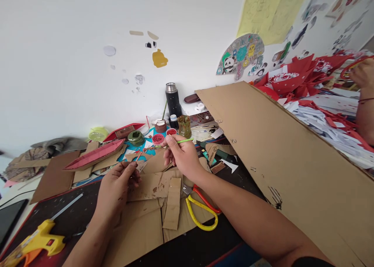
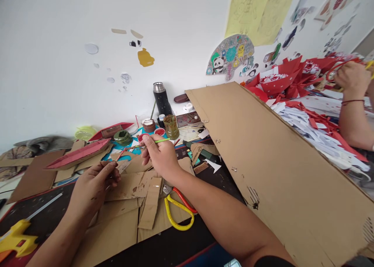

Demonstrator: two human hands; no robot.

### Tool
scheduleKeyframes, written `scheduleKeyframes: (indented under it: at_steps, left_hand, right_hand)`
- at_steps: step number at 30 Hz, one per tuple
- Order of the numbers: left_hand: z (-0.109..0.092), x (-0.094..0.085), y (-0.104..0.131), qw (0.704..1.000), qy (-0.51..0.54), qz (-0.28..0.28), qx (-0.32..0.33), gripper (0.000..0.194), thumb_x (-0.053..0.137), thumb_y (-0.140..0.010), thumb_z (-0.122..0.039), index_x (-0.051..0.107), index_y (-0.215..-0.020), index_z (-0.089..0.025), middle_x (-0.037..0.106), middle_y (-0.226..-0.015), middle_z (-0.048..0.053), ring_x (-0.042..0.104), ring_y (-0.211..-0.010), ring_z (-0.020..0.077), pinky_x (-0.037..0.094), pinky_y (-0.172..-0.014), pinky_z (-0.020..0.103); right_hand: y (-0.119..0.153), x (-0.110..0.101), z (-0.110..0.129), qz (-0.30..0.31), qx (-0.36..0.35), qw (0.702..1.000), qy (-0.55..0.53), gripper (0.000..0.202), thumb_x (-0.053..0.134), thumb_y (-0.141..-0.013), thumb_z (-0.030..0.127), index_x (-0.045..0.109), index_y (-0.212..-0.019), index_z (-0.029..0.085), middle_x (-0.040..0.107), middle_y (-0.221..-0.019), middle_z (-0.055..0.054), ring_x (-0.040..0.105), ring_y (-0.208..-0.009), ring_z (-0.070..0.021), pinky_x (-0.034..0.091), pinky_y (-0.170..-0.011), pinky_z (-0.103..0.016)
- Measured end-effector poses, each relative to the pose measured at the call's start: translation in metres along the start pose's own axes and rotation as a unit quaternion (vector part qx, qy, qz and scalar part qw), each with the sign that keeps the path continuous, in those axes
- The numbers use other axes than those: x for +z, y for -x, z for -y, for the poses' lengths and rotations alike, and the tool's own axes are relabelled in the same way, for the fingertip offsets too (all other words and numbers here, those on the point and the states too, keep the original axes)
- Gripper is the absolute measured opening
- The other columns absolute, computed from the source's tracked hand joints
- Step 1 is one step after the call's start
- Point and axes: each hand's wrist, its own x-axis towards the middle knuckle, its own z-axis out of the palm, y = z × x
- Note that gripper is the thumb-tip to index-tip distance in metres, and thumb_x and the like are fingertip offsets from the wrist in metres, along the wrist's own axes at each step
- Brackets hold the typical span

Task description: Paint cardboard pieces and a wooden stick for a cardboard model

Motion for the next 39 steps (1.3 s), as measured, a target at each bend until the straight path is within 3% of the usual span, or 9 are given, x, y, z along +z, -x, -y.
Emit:
scheduleKeyframes:
  at_steps: [5,11,18,23,30,35,39]
  left_hand:
    - [-0.002,0.000,0.001,1.000,-0.011,0.004,-0.009,0.041,0.089,-0.074,-0.059,0.072,-0.079,-0.021,0.070,-0.066,0.000,0.059,-0.052,0.0143,0.050,-0.048,0.025]
    - [-0.004,0.000,0.003,1.000,-0.020,0.004,-0.006,0.045,0.088,-0.073,-0.063,0.072,-0.077,-0.021,0.070,-0.067,0.001,0.061,-0.055,0.0151,0.051,-0.050,0.025]
    - [-0.007,0.003,0.004,1.000,-0.015,0.001,-0.003,0.046,0.087,-0.073,-0.064,0.072,-0.080,-0.021,0.070,-0.067,0.001,0.062,-0.056,0.0159,0.052,-0.049,0.026]
    - [-0.002,0.002,0.001,1.000,-0.002,0.000,-0.001,0.046,0.087,-0.074,-0.063,0.073,-0.084,-0.020,0.070,-0.067,0.001,0.063,-0.056,0.0171,0.052,-0.047,0.026]
    - [0.004,-0.001,-0.002,0.999,0.039,0.012,-0.013,0.043,0.089,-0.077,-0.061,0.073,-0.083,-0.021,0.069,-0.064,0.001,0.061,-0.052,0.0164,0.051,-0.045,0.025]
    - [0.007,0.000,-0.004,0.998,0.061,0.018,-0.018,0.041,0.086,-0.080,-0.060,0.073,-0.082,-0.021,0.069,-0.061,0.000,0.060,-0.049,0.0160,0.049,-0.043,0.025]
    - [0.006,0.000,-0.004,0.997,0.071,0.012,-0.028,0.042,0.087,-0.077,-0.060,0.072,-0.081,-0.021,0.068,-0.060,0.000,0.059,-0.049,0.0156,0.048,-0.042,0.025]
  right_hand:
    - [0.002,0.001,0.001,0.035,0.007,0.999,0.003,0.054,0.067,-0.101,0.074,0.068,-0.094,0.020,0.065,-0.064,0.005,0.066,-0.047,-0.0106,0.045,-0.043,-0.018]
    - [0.000,0.000,0.000,0.007,0.007,1.000,-0.001,0.057,0.066,-0.100,0.077,0.069,-0.094,0.020,0.064,-0.064,0.005,0.065,-0.047,-0.0110,0.044,-0.043,-0.019]
    - [0.005,0.003,0.001,0.046,0.011,0.999,0.010,0.054,0.066,-0.102,0.073,0.068,-0.094,0.020,0.065,-0.064,0.005,0.066,-0.047,-0.0105,0.044,-0.044,-0.018]
    - [0.002,0.001,0.001,0.012,0.001,1.000,-0.002,0.055,0.067,-0.100,0.074,0.068,-0.092,0.020,0.064,-0.064,0.005,0.065,-0.047,-0.0105,0.045,-0.044,-0.019]
    - [0.005,0.003,0.003,0.042,0.015,0.999,0.018,0.054,0.066,-0.101,0.074,0.067,-0.093,0.021,0.064,-0.064,0.005,0.065,-0.047,-0.0105,0.045,-0.045,-0.019]
    - [0.001,0.001,0.003,-0.001,0.007,1.000,0.003,0.056,0.066,-0.099,0.076,0.068,-0.093,0.020,0.064,-0.063,0.005,0.064,-0.046,-0.0105,0.043,-0.042,-0.019]
    - [0.001,0.001,0.003,0.007,0.004,1.000,-0.001,0.058,0.065,-0.099,0.077,0.069,-0.094,0.020,0.064,-0.064,0.004,0.065,-0.047,-0.0108,0.044,-0.043,-0.019]
